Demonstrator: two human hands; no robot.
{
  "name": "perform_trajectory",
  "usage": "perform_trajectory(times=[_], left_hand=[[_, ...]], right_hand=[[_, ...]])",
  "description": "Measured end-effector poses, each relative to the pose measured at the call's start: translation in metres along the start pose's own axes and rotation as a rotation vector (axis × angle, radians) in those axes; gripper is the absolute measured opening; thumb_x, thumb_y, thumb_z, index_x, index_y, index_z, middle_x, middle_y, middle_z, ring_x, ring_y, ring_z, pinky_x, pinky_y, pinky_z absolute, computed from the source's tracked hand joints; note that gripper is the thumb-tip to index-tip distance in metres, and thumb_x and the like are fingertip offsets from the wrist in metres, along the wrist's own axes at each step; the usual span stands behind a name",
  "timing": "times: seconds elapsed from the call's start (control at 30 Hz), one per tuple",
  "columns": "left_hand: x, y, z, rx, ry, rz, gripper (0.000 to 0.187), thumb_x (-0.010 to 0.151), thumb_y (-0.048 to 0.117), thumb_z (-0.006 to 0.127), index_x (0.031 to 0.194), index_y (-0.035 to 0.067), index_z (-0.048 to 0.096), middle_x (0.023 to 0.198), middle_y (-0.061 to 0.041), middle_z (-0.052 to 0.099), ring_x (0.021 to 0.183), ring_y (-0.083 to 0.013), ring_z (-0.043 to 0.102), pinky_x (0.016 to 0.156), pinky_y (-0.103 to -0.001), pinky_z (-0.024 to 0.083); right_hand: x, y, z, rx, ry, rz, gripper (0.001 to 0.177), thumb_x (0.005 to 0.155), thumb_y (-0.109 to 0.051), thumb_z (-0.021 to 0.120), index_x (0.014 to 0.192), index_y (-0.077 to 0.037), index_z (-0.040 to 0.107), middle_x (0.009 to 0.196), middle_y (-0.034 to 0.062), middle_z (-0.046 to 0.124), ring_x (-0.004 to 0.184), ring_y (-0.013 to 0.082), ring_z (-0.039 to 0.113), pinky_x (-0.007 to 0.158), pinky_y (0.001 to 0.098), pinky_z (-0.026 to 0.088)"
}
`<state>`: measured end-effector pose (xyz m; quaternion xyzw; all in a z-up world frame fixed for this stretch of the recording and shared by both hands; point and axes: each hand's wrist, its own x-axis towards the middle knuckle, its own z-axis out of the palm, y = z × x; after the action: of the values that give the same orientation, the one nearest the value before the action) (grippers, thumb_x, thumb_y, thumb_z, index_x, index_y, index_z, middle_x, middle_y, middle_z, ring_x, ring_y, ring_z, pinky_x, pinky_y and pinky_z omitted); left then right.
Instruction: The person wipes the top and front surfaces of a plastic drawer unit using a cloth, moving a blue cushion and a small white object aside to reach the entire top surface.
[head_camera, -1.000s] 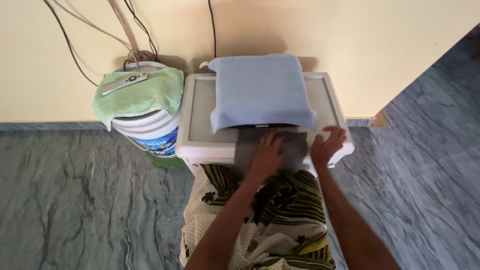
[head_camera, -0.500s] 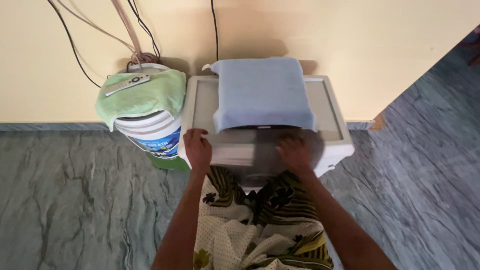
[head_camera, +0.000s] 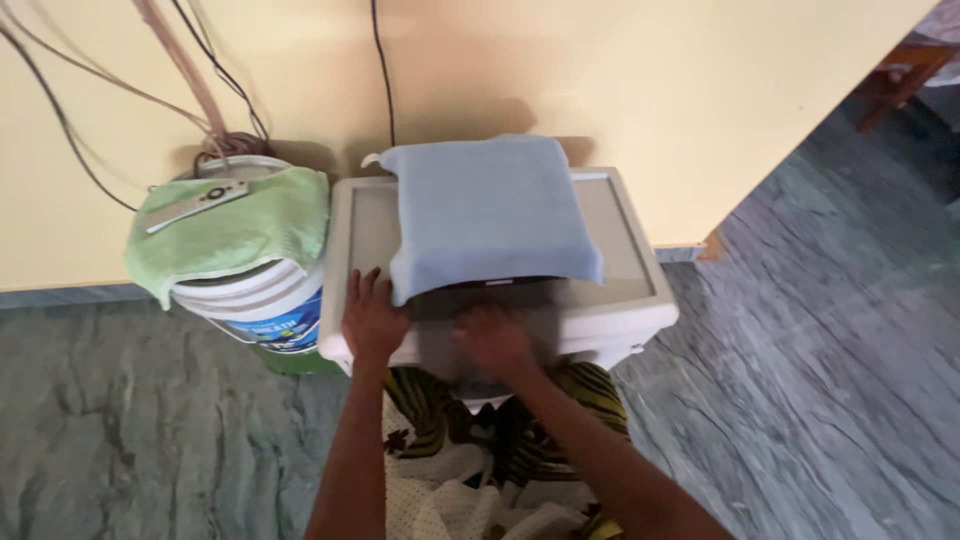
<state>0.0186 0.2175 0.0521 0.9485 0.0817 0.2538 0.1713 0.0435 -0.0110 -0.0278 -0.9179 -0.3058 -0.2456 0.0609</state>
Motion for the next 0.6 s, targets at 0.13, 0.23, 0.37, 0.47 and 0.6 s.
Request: perform_trajectory(times=[0.13,0.23,0.37,0.47,0.6], left_hand=[[0.004,0.000,-0.003,-0.046,-0.048,0.004,0.051,0.082,0.043,0.074,0.119,0.008,0.074,0.139,-0.010,0.064,0.139,-0.0353,0.049,0.114,-0.044,0.041],[0.003,0.000,-0.005,-0.072,-0.068,-0.033,0.048,0.081,0.041,0.072,0.116,0.009,0.075,0.138,-0.009,0.065,0.138,-0.0340,0.050,0.113,-0.043,0.041],[-0.001,-0.001,-0.002,-0.083,-0.011,-0.019,0.040,0.082,0.032,0.072,0.114,0.009,0.077,0.136,-0.009,0.068,0.137,-0.0333,0.053,0.113,-0.043,0.043],[-0.002,0.000,0.002,-0.063,0.031,0.009,0.040,0.080,0.028,0.074,0.114,0.007,0.077,0.136,-0.010,0.069,0.137,-0.0327,0.055,0.114,-0.042,0.044],[0.001,0.004,-0.002,-0.072,0.013,-0.025,0.037,0.079,0.026,0.074,0.111,0.007,0.078,0.134,-0.009,0.069,0.134,-0.0338,0.055,0.112,-0.043,0.044]], right_hand=[[0.022,-0.032,-0.021,0.110,-0.129,-0.049,0.041,0.107,-0.043,0.045,0.123,-0.013,0.067,0.123,0.0105,0.068,0.110,0.0339,0.064,0.097,0.0550,0.047],[0.013,-0.017,-0.037,0.040,-0.137,-0.053,0.041,0.101,-0.042,0.047,0.122,-0.015,0.069,0.117,0.0091,0.069,0.109,0.0334,0.064,0.089,0.0573,0.045],[-0.036,0.073,-0.047,0.084,-0.237,0.125,0.034,0.097,-0.040,0.050,0.110,-0.014,0.069,0.110,0.0098,0.067,0.107,0.0321,0.061,0.092,0.0545,0.046],[-0.072,0.148,-0.060,0.038,0.005,0.195,0.028,0.102,-0.037,0.051,0.103,-0.013,0.066,0.105,0.0101,0.067,0.109,0.0331,0.062,0.102,0.0551,0.044],[-0.059,0.221,-0.050,0.085,-0.260,0.411,0.044,0.098,-0.032,0.053,0.136,-0.010,0.057,0.142,0.0169,0.051,0.137,0.0322,0.044,0.114,0.0578,0.032]])
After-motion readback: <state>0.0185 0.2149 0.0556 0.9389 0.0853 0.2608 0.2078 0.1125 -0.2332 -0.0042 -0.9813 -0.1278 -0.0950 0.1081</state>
